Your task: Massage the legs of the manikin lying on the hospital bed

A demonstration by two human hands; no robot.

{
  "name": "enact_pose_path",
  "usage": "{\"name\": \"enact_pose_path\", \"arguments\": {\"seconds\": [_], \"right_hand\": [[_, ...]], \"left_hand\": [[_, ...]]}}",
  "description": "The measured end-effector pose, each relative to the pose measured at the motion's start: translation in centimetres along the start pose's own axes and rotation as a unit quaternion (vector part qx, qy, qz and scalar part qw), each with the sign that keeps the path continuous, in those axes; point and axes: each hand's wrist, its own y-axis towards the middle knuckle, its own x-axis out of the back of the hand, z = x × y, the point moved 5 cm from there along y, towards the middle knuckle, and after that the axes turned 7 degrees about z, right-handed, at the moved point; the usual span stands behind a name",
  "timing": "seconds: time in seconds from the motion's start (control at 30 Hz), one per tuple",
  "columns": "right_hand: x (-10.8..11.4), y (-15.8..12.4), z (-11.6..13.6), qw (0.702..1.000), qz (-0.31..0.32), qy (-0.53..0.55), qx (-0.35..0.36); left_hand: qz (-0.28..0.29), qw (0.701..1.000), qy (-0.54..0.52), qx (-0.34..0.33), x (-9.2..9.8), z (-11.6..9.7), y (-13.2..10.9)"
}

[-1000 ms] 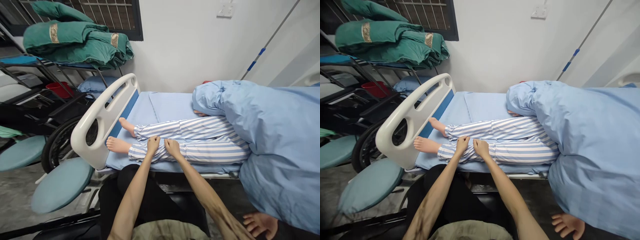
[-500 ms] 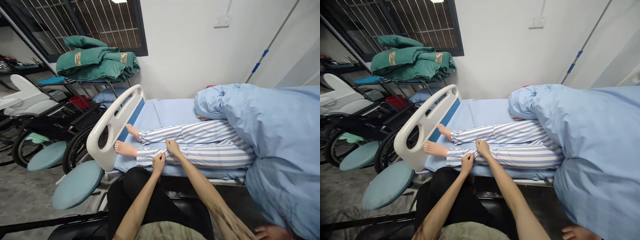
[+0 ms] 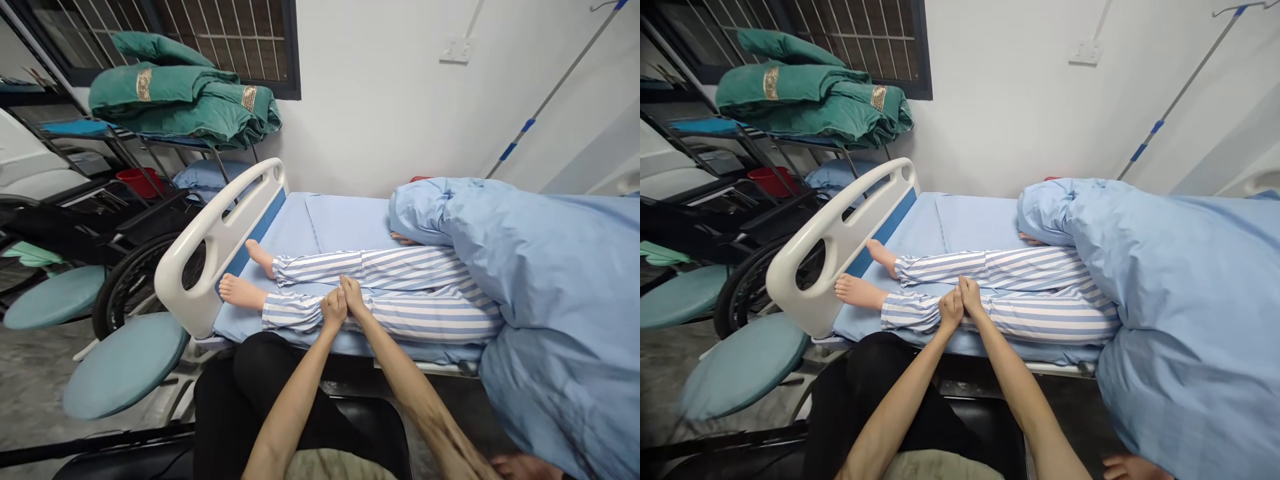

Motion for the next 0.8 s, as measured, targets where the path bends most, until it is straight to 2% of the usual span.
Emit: {"name": "enact_pose_path", "arguments": {"seconds": [0.17,0.4,0.47,0.53,0.6,0.7,0.8], "right_hand": [[0.3,-0.7,1.0,1.0,0.011,-0.008,-0.006],[4.3,-1.4,7.3,0.995,0.003,-0.077,0.062],[4.8,-1.5,8.0,0.995,-0.006,-0.072,0.076],[4.4,-1.6,6.9,0.997,0.004,-0.043,0.058],[3.6,-1.7,4.5,1.0,0.014,-0.014,0.018],[2.8,-1.8,1.0,1.0,-0.016,0.009,-0.025],[2.8,-1.5,-0.6,0.999,-0.032,0.02,-0.028]], "left_hand": [[0.016,0.999,0.015,-0.032,0.4,-0.3,-0.2],[0.004,0.998,0.057,-0.04,0.4,-0.6,-0.3],[0.0,0.997,0.058,-0.044,0.3,-0.5,-0.4],[0.0,0.997,0.057,-0.046,0.3,-0.5,-0.4],[0.004,0.997,0.053,-0.048,0.3,-0.5,-0.3],[0.015,0.997,0.05,-0.053,0.1,-0.6,-0.2],[0.022,0.998,0.045,-0.046,0.1,-0.6,-0.1]]}}
